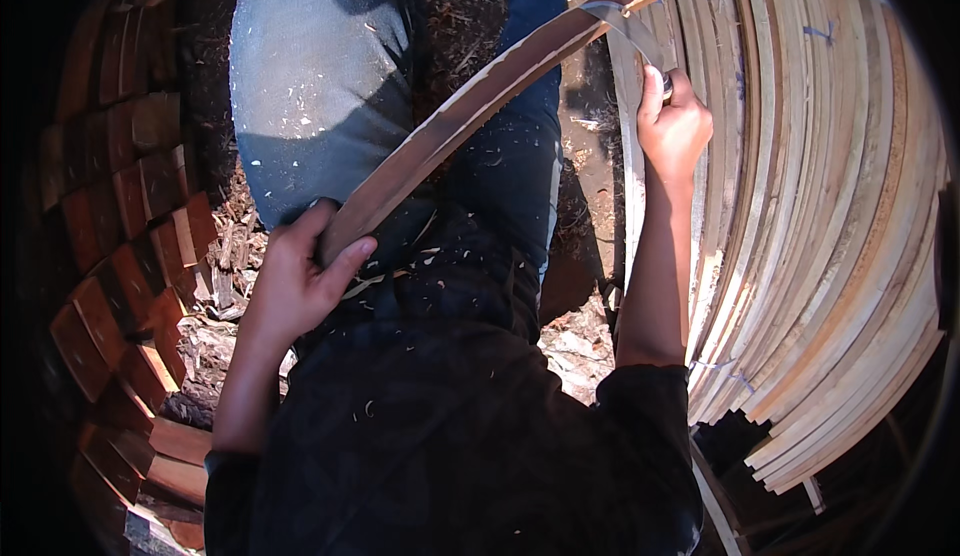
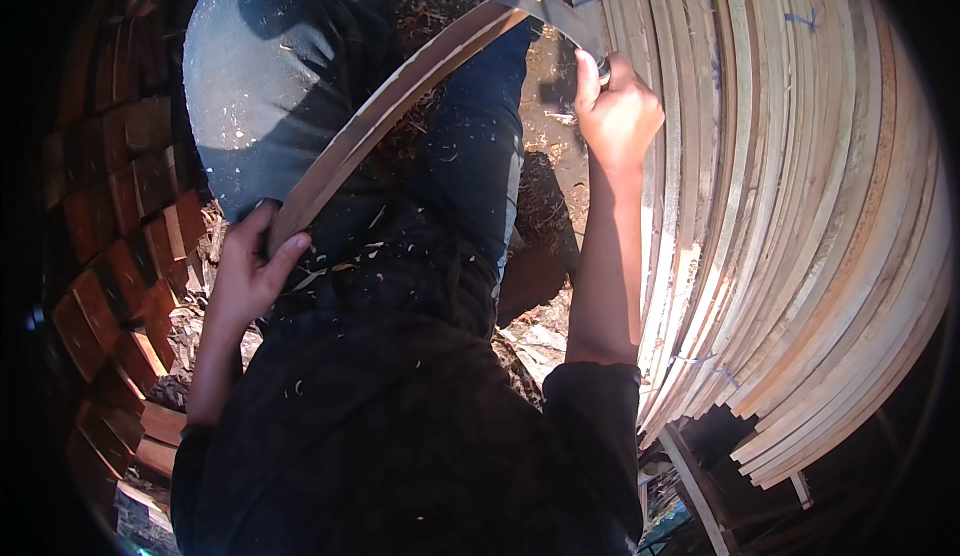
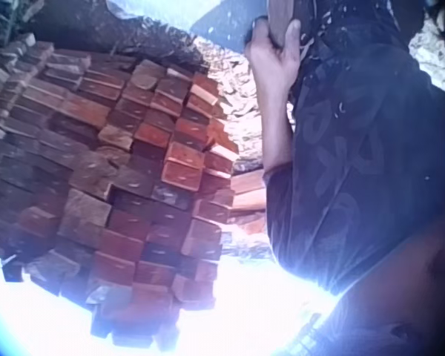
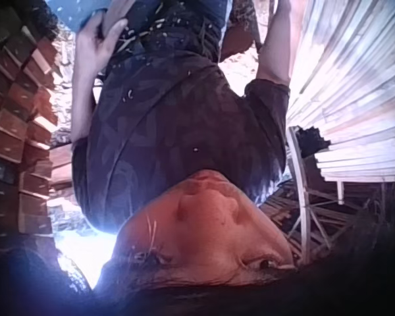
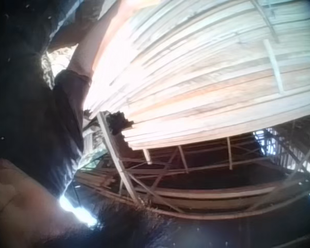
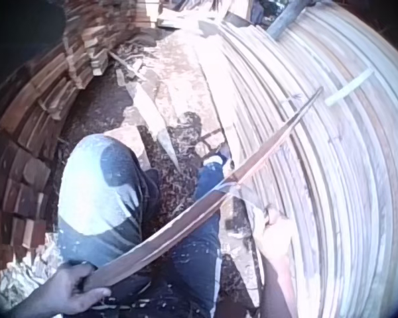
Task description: The person sits on the ground and uses a knife to shave a long, thin piece of wood held between their legs. They repeatedly scrape the blade along the wood's surface to remove thin layers.
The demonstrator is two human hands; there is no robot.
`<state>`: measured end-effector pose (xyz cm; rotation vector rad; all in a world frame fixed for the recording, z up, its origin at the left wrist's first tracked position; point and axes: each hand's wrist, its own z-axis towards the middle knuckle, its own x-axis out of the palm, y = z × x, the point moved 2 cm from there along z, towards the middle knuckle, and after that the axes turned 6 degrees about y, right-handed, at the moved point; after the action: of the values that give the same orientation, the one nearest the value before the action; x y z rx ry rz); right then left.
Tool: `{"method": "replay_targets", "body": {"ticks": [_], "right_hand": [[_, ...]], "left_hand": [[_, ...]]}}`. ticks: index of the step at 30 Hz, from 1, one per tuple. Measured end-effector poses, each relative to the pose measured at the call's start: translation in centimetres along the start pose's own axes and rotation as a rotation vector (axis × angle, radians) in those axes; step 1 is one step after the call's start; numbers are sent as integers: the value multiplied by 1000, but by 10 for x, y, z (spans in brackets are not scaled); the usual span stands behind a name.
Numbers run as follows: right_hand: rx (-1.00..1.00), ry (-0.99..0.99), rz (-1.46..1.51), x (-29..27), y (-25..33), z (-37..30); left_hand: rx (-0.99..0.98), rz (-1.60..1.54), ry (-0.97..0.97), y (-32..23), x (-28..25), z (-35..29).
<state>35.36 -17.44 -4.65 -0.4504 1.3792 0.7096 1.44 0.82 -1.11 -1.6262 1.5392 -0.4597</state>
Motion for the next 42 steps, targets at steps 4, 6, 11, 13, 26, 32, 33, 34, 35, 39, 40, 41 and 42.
{"method": "replay_targets", "body": {"ticks": [4, 6, 11, 13, 26, 32, 33, 34, 35, 39, 40, 41, 42], "right_hand": [[90, 120, 28, -10, 10, -12], [145, 169, 112, -15, 21, -19], [-86, 142, 160, -13, 67, -21], [-167, 62, 137, -8, 62, -10], [500, 76, 256, -23, -70, -14], [104, 103, 228, -14, 32, -2], [63, 111, 203, -12, 35, 4], [40, 83, 206, -11, 34, 10], [33, 62, 169, -11, 32, 15], [205, 86, -77, -10, -22, 47], [151, 54, -94, -10, -32, 50], [98, 23, -111, -10, -36, 50], [121, 49, -113, -12, -32, 52]], "left_hand": [[43, 39, -22, -1, 0, 0], [37, 48, -15, 0, 0, -2], [50, 43, -51, 1, 0, 1], [53, 39, -58, 1, 0, 2], [-9, -43, -52, 8, 3, 2], [42, -4, -108, 6, 6, 4], [40, 17, -110, 7, 7, 3], [37, 37, -111, 8, 7, 3], [35, 56, -112, 8, 5, 3], [41, 120, -128, 8, 7, 1], [52, 121, -131, 8, 7, 2], [63, 121, -133, 9, 7, 4], [67, 125, -144, 8, 7, 4]]}}
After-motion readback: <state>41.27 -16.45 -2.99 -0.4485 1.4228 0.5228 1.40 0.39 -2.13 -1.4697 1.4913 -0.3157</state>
